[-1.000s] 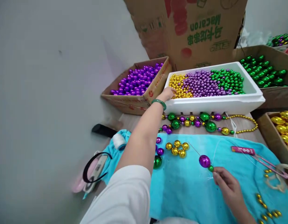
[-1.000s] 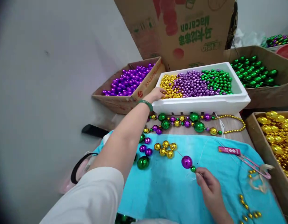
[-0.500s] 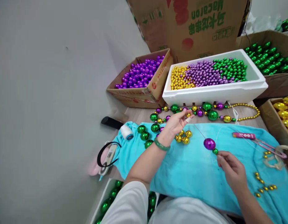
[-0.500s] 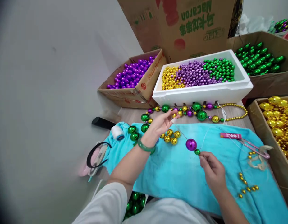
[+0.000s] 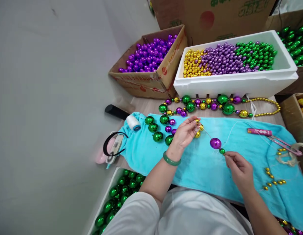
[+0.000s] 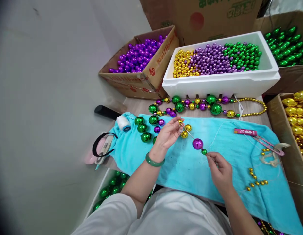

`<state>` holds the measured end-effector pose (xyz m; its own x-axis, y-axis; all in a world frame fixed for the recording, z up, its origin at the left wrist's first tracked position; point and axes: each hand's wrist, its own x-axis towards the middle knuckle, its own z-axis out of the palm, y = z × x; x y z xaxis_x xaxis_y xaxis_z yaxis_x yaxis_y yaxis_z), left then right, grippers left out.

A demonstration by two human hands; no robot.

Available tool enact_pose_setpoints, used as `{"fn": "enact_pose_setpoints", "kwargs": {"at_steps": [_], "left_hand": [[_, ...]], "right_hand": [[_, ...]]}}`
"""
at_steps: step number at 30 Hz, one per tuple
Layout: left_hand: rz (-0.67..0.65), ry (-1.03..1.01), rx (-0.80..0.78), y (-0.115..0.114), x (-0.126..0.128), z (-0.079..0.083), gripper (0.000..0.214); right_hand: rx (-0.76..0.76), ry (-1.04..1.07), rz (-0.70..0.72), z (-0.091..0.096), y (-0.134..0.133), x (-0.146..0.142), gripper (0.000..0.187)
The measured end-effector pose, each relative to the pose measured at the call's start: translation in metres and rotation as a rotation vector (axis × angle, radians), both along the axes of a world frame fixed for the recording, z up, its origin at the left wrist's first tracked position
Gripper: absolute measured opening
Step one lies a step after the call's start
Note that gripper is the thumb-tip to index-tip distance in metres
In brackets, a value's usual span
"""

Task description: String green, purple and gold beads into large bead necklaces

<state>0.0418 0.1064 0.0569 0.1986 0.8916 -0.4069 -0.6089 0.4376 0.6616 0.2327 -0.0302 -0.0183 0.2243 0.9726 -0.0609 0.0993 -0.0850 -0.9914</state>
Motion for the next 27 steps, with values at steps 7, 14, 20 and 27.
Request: {"fn": "enact_pose_setpoints", "kwargs": {"at_steps": [7, 14, 20, 27], "left_hand": [[0.036, 0.035, 0.047, 0.0, -0.001, 0.001, 0.019], [0.027, 0.079, 0.089, -0.001, 0.0, -0.001, 0.022], [-0.014, 0.184, 0.219, -0.004, -0.002, -0.002, 0.048], [-0.206, 0.315, 0.286, -0.015, 0.011, -0.007, 0.057]], "right_hand": [[-0.012, -0.002, -0.005, -0.002, 0.0, 0.002, 0.02], [0.003, -0.024, -0.002, 0.001, 0.001, 0.003, 0.02], [-0.011, -0.023, 0.004, -0.003, 0.0, 0.004, 0.02], [-0.082, 0.076, 0.043, 0.002, 0.007, -0.002, 0.02]]}}
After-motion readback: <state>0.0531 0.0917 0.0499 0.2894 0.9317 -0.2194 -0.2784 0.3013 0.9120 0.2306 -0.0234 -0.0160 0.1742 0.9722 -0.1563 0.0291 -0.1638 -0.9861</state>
